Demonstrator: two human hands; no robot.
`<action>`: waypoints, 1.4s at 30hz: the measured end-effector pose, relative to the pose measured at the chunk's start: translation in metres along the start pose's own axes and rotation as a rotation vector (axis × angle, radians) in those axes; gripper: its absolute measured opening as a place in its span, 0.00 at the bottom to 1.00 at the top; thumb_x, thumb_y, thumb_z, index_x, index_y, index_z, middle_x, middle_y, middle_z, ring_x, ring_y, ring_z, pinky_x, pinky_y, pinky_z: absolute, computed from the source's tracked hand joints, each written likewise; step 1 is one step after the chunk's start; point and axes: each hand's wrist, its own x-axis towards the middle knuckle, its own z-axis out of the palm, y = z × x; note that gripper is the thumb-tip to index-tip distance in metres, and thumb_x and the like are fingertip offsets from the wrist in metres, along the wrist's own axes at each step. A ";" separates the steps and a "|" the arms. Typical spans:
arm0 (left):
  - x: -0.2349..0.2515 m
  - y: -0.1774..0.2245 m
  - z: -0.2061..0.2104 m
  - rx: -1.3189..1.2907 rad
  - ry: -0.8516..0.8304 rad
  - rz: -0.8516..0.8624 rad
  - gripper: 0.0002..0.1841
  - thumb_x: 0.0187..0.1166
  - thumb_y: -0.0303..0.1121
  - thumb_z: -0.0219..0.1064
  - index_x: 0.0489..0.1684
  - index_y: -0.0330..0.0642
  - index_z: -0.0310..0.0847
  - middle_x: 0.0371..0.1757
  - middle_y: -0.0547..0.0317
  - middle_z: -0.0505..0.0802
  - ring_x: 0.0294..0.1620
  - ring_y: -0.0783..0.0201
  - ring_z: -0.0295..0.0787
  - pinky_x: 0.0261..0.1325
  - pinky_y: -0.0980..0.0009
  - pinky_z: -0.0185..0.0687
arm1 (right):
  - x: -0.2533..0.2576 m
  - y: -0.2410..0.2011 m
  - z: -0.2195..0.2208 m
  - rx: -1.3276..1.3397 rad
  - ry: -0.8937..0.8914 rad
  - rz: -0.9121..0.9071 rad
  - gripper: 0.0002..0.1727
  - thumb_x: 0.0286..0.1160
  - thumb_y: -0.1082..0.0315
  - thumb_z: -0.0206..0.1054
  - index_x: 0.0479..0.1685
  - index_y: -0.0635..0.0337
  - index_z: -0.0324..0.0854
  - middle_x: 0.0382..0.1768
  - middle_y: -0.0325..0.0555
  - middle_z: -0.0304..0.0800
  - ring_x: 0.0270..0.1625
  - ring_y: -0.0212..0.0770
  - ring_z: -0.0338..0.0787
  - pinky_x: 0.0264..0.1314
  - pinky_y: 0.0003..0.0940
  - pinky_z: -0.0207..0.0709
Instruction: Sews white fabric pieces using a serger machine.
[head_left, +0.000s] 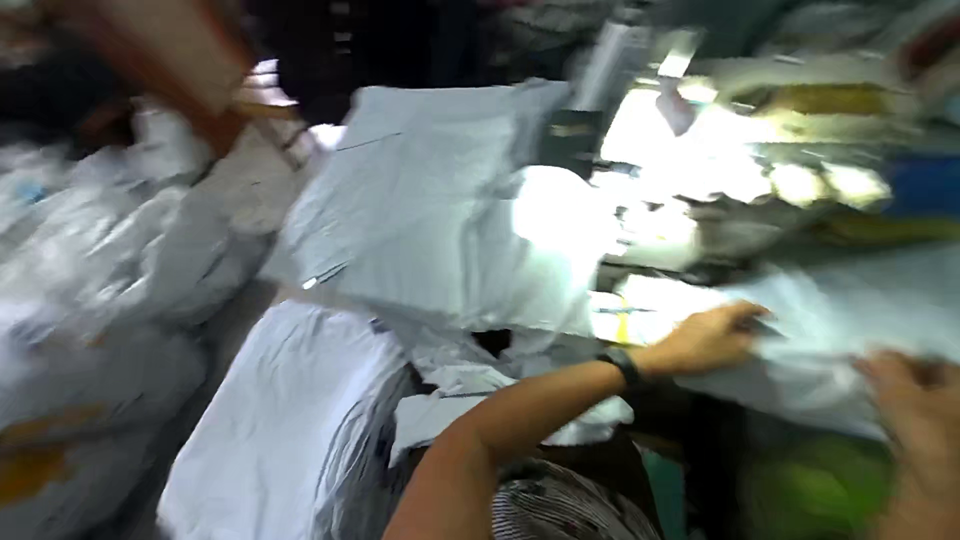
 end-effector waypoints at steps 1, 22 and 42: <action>-0.004 -0.002 -0.004 -0.030 -0.021 -0.038 0.19 0.84 0.17 0.57 0.71 0.18 0.74 0.62 0.29 0.89 0.63 0.47 0.88 0.69 0.58 0.79 | -0.004 -0.014 0.002 -0.028 0.008 0.031 0.27 0.90 0.62 0.58 0.57 0.90 0.75 0.51 0.83 0.82 0.53 0.64 0.85 0.63 0.57 0.75; -0.009 -0.033 -0.001 -0.083 -0.077 -0.069 0.16 0.84 0.23 0.60 0.67 0.28 0.74 0.65 0.46 0.86 0.57 0.71 0.86 0.59 0.72 0.82 | -0.001 -0.018 0.032 0.061 0.161 0.214 0.12 0.81 0.70 0.65 0.42 0.74 0.86 0.32 0.57 0.87 0.36 0.48 0.86 0.43 0.46 0.79; 0.005 0.004 -0.015 0.202 -0.289 0.217 0.20 0.83 0.15 0.53 0.70 0.27 0.80 0.61 0.37 0.91 0.53 0.56 0.94 0.62 0.60 0.87 | -0.029 -0.011 0.043 -0.018 0.304 -0.439 0.14 0.64 0.73 0.78 0.47 0.72 0.89 0.45 0.61 0.91 0.42 0.51 0.93 0.43 0.45 0.86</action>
